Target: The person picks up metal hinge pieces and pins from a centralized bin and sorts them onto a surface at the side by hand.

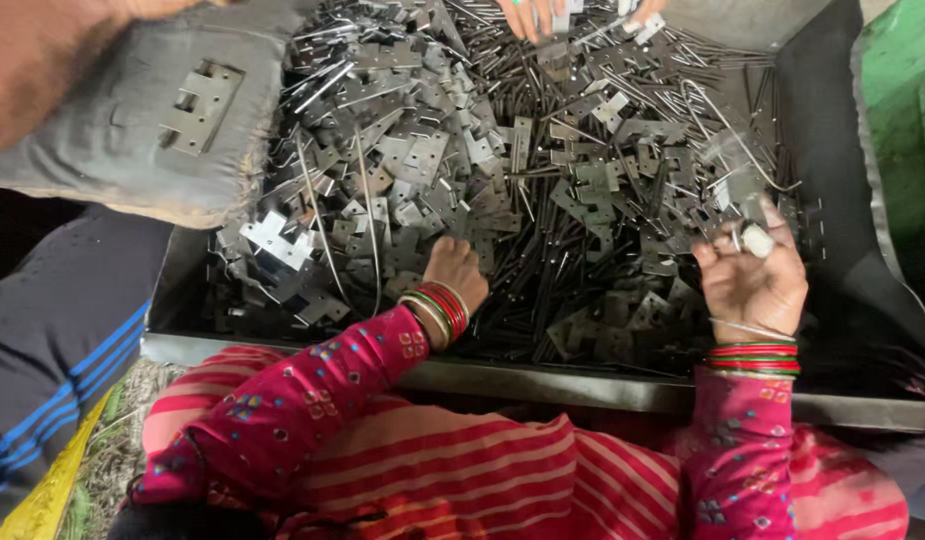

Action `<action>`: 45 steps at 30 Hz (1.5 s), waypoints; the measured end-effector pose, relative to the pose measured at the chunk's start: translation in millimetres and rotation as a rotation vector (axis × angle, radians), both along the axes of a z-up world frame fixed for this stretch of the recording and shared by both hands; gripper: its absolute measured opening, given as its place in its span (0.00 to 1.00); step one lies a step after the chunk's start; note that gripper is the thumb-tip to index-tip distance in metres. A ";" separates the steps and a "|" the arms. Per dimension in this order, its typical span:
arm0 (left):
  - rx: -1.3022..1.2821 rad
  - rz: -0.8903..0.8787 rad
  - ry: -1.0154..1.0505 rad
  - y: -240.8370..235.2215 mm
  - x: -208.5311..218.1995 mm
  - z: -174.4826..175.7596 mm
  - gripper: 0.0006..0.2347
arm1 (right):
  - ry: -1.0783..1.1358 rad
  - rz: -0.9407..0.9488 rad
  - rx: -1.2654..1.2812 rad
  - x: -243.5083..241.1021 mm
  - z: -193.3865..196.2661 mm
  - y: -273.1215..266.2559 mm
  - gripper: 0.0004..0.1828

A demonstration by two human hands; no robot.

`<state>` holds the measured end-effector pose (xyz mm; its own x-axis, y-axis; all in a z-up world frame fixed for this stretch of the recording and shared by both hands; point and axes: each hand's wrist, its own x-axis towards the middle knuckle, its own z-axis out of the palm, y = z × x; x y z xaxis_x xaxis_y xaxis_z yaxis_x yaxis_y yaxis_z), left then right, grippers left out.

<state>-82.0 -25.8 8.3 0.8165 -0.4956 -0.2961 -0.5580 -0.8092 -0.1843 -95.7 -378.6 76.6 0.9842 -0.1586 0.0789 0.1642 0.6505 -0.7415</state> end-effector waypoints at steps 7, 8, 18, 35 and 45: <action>0.007 -0.065 -0.490 18.3 45.8 34.6 0.13 | -0.059 0.250 0.231 3.6 -7.6 29.3 0.11; 0.131 0.039 -0.470 20.1 48.5 36.4 0.17 | 0.018 0.240 0.059 8.7 -10.1 38.7 0.14; -0.285 -0.043 -0.594 15.8 48.4 65.2 0.07 | -0.508 0.116 -1.888 48.9 -77.7 102.2 0.21; -1.934 0.616 0.836 26.5 57.0 71.6 0.17 | 0.552 0.260 -0.218 41.6 -47.2 60.3 0.20; -1.160 0.441 -0.025 -12.4 20.1 41.8 0.09 | 0.244 0.491 -0.728 1.4 -51.1 124.1 0.33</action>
